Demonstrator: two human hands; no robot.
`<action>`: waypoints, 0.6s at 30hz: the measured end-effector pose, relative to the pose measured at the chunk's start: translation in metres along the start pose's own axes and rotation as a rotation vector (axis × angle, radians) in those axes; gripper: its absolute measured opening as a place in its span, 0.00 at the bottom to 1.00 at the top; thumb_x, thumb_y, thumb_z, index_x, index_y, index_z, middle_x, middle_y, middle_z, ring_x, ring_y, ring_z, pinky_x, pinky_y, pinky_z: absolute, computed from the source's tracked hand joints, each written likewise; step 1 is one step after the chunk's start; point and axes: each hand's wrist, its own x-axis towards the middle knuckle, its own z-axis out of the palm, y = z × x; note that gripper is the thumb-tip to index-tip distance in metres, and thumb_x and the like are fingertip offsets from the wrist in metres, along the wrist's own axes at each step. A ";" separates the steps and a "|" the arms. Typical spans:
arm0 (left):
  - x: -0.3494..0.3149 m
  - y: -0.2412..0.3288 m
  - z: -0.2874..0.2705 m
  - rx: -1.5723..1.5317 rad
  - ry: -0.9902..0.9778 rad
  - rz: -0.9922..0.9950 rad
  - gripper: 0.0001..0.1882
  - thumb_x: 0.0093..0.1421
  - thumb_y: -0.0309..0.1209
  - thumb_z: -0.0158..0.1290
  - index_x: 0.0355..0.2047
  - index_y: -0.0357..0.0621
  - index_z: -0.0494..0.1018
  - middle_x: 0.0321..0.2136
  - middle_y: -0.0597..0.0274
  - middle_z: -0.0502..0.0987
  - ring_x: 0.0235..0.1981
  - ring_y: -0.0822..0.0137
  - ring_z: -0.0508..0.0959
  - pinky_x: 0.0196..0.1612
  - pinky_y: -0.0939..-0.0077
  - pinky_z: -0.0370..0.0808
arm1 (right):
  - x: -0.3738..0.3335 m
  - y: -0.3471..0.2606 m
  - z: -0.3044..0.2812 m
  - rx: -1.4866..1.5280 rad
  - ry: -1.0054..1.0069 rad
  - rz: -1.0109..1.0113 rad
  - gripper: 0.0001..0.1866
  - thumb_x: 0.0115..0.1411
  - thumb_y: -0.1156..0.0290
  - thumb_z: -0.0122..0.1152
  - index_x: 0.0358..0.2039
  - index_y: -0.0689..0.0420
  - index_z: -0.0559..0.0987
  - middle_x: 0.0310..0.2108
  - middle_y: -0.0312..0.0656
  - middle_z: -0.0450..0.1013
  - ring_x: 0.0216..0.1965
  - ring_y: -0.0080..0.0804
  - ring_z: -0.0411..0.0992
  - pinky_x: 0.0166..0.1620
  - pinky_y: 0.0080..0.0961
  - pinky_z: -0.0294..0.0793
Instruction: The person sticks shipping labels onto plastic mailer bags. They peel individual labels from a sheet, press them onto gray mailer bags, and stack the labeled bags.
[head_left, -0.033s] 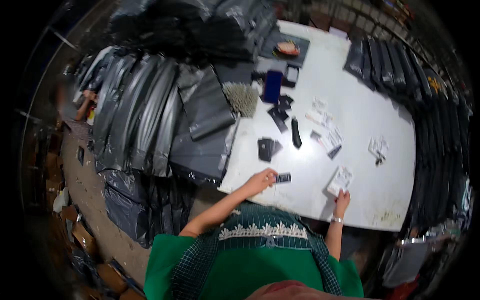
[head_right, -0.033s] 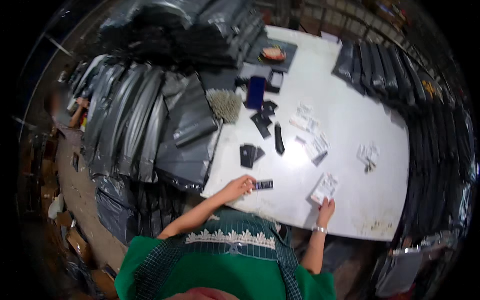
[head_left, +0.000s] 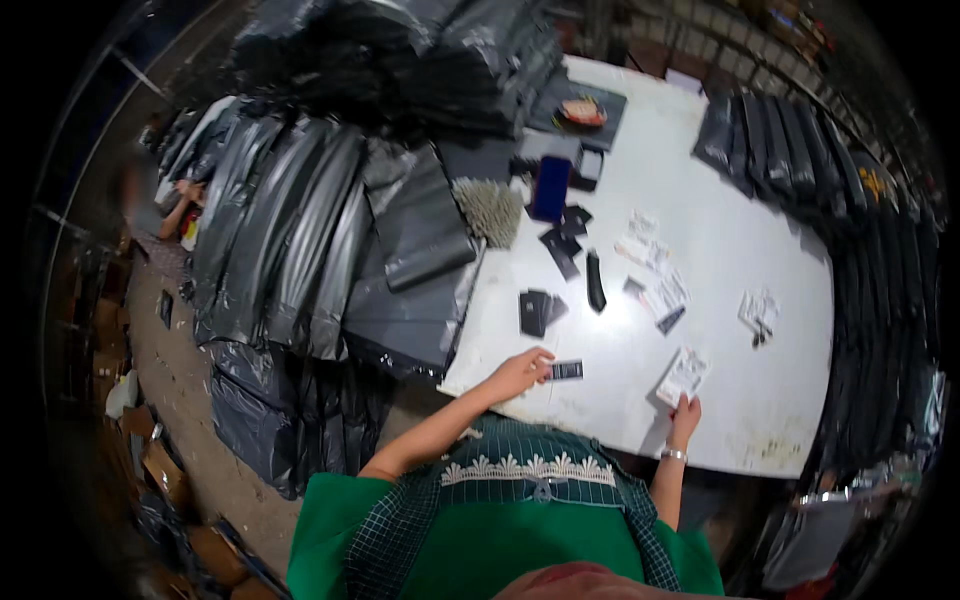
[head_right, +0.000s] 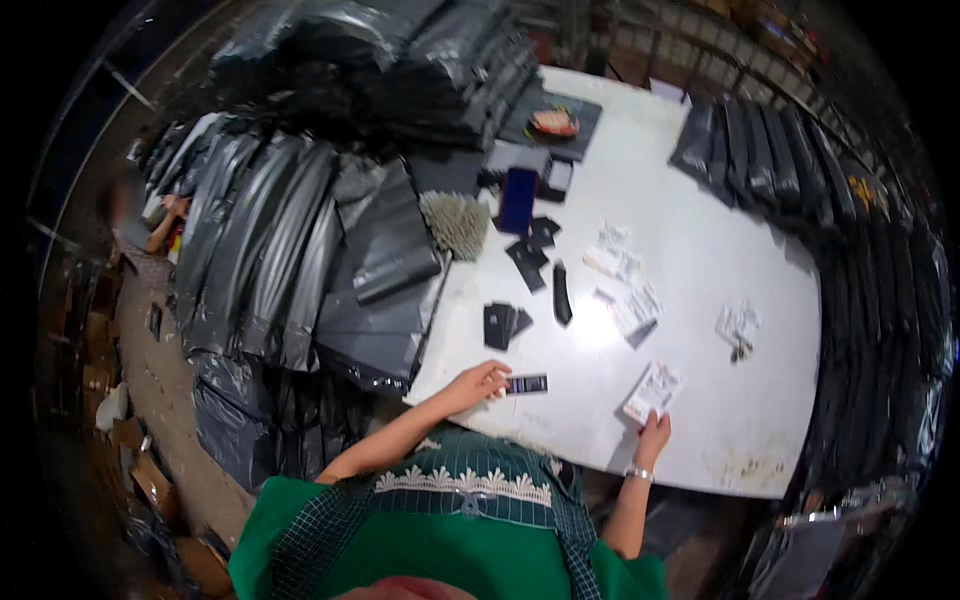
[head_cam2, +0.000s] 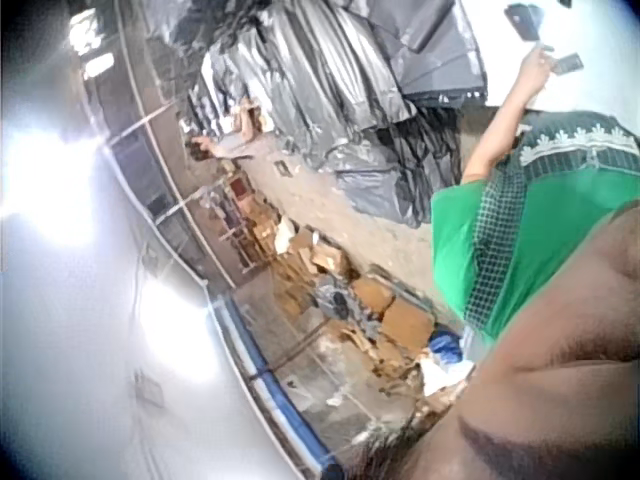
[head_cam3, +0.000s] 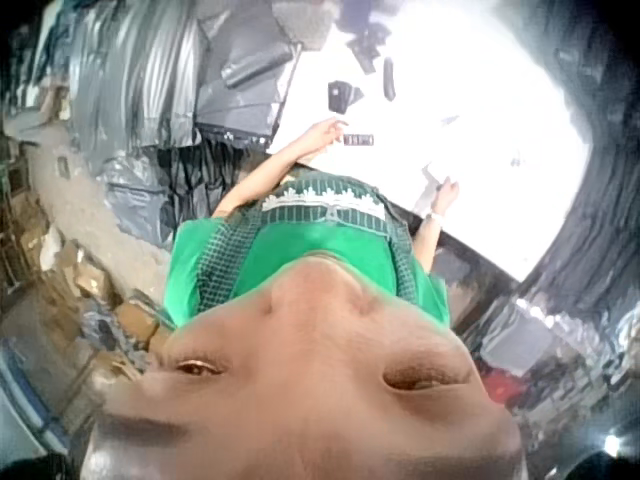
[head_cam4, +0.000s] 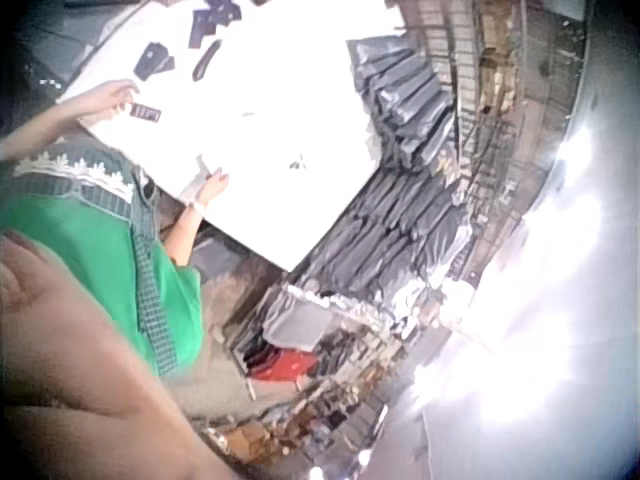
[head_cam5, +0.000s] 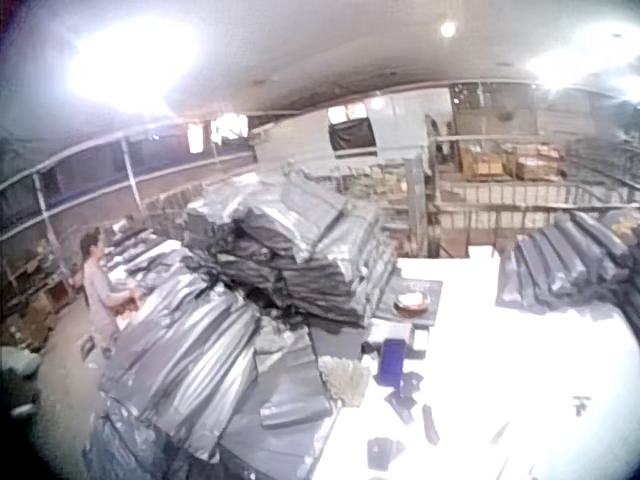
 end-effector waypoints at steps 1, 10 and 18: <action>-0.003 0.006 -0.004 -0.040 0.020 0.023 0.13 0.60 0.30 0.43 0.45 0.42 0.65 0.33 0.62 0.74 0.31 0.74 0.74 0.32 0.82 0.70 | -0.005 -0.007 0.005 0.071 -0.026 -0.015 0.09 0.58 0.67 0.50 0.25 0.57 0.67 0.15 0.30 0.60 0.14 0.16 0.58 0.16 0.13 0.57; 0.018 0.031 0.016 -0.349 0.043 0.001 0.24 0.60 0.35 0.46 0.55 0.43 0.55 0.47 0.58 0.68 0.47 0.68 0.69 0.49 0.75 0.66 | -0.076 -0.103 0.121 0.289 -0.836 0.053 0.09 0.59 0.69 0.49 0.36 0.60 0.71 0.27 0.35 0.72 0.21 0.15 0.66 0.23 0.12 0.64; -0.024 0.064 0.019 -1.171 0.017 0.194 0.29 0.62 0.41 0.37 0.61 0.53 0.45 0.55 0.46 0.58 0.52 0.52 0.65 0.52 0.56 0.66 | -0.139 -0.132 0.147 0.284 -1.307 0.334 0.14 0.60 0.69 0.48 0.46 0.62 0.68 0.28 0.35 0.71 0.20 0.16 0.64 0.24 0.12 0.64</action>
